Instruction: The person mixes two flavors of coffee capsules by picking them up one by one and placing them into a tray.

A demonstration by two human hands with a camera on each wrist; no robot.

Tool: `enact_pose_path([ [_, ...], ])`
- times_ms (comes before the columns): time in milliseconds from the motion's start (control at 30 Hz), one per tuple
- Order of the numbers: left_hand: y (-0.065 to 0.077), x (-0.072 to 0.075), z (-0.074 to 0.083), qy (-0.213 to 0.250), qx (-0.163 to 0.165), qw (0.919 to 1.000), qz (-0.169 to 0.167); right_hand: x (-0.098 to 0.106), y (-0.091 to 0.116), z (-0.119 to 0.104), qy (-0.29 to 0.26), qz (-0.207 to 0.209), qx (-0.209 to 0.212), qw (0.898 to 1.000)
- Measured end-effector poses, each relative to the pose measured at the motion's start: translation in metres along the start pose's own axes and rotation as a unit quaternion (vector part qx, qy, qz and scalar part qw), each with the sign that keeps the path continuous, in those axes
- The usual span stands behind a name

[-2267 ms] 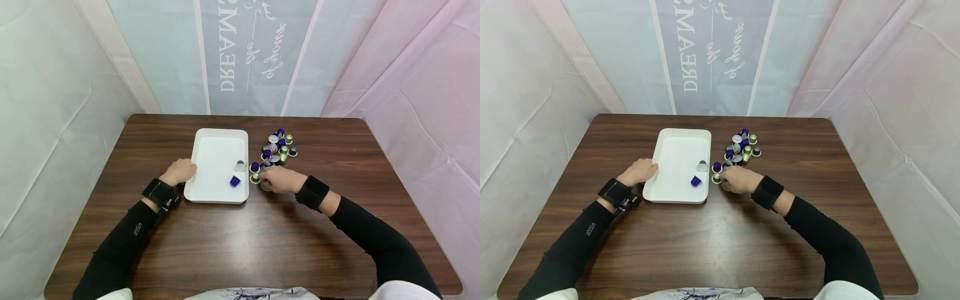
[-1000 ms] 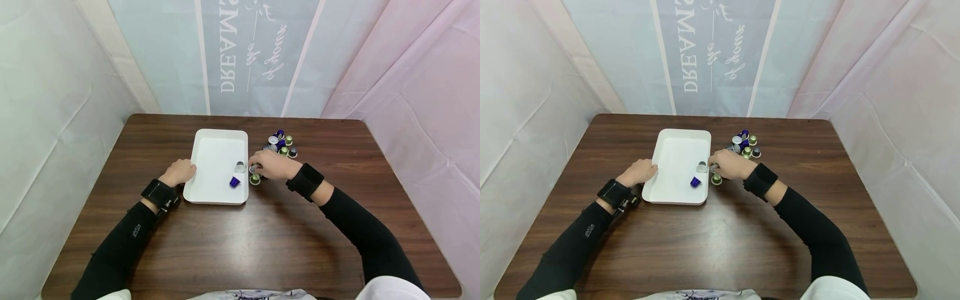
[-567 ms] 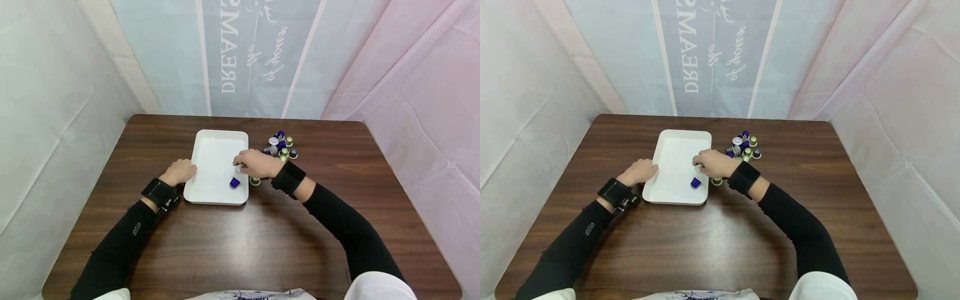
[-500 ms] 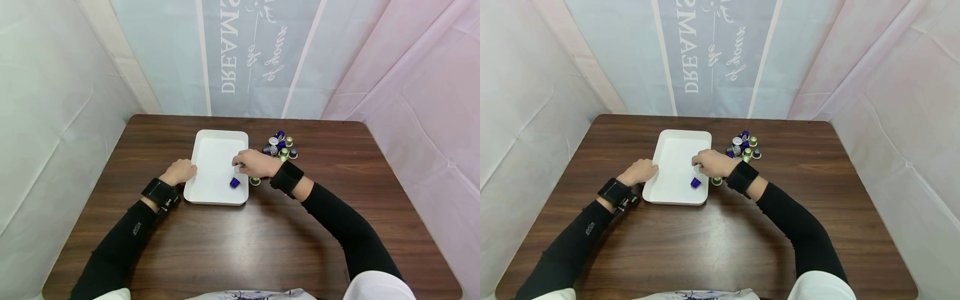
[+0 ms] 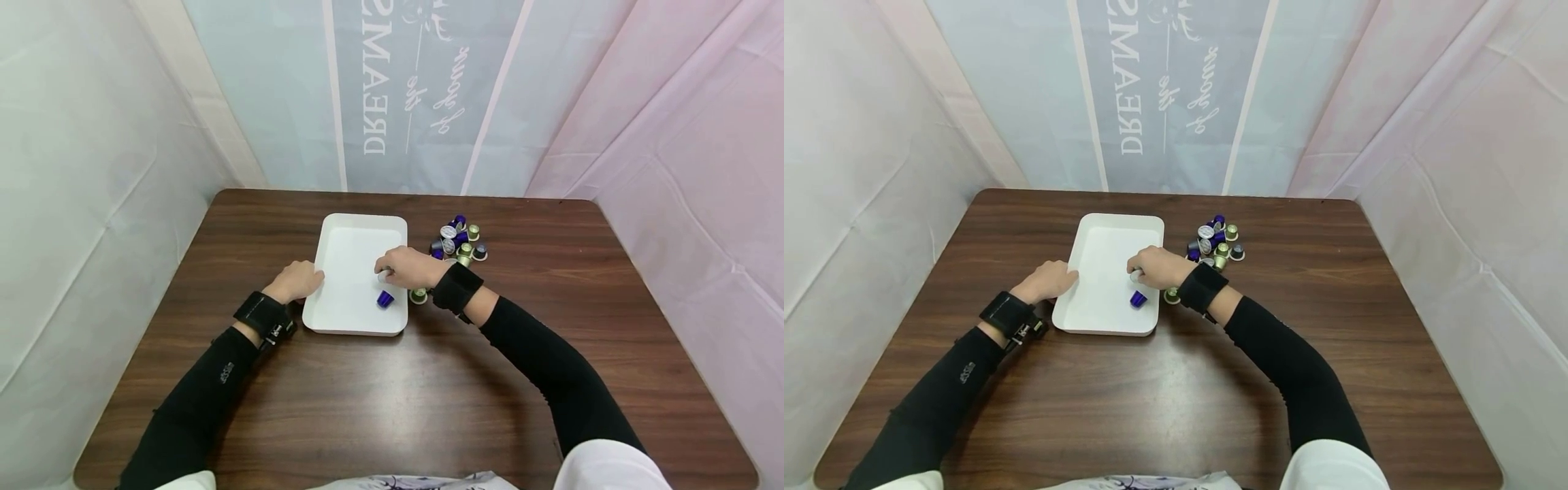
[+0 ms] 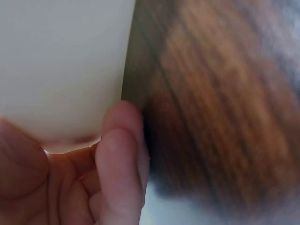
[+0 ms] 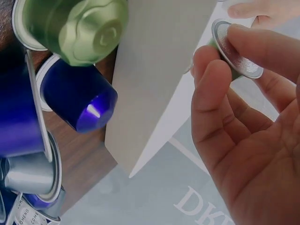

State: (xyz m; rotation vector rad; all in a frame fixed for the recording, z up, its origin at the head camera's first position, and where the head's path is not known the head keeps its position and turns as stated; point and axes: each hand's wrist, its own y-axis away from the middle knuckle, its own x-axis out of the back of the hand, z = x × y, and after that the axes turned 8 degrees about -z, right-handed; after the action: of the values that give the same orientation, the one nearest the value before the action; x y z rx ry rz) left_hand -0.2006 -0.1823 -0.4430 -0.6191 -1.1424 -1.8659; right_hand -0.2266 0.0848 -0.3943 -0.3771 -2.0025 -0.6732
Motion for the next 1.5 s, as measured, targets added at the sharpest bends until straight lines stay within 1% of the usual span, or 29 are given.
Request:
enact_pose_path([
  [167, 0.000, -0.003, -0.001, 0.010, -0.009, 0.9999, -0.006, -0.002, 0.002, 0.002, -0.004, -0.001, -0.009, 1.000],
  [267, -0.002, -0.002, -0.001, 0.007, -0.012, 0.9999, -0.005, -0.001, 0.006, 0.002, -0.011, 0.013, -0.011, 1.000],
  [400, -0.001, 0.001, -0.001, 0.004, -0.008, 0.9999, -0.004, 0.001, 0.013, 0.003, -0.011, 0.035, -0.004, 0.999],
  [533, 0.000, 0.004, 0.000, 0.009, -0.004, 0.9999, -0.010, 0.001, 0.020, 0.006, -0.003, 0.051, -0.002, 0.999],
  [667, -0.001, 0.006, -0.001, 0.014, -0.008, 0.9998, -0.014, 0.000, 0.026, 0.009, 0.004, 0.063, -0.008, 0.998],
  [900, 0.000, 0.007, -0.002, 0.013, -0.008, 0.9998, -0.014, -0.007, 0.039, 0.014, 0.016, 0.039, -0.020, 0.999],
  [1100, -0.001, 0.005, -0.002, 0.007, 0.000, 0.9998, -0.018, -0.017, 0.047, 0.018, 0.032, 0.036, 0.002, 0.999],
  [1300, -0.003, 0.003, -0.003, 0.019, -0.001, 0.9996, -0.020, -0.027, 0.048, 0.024, 0.063, 0.026, 0.016, 0.998],
  [1500, -0.004, 0.002, -0.003, 0.024, -0.008, 0.9995, -0.020, -0.031, 0.051, 0.024, 0.063, 0.023, 0.022, 0.998],
])
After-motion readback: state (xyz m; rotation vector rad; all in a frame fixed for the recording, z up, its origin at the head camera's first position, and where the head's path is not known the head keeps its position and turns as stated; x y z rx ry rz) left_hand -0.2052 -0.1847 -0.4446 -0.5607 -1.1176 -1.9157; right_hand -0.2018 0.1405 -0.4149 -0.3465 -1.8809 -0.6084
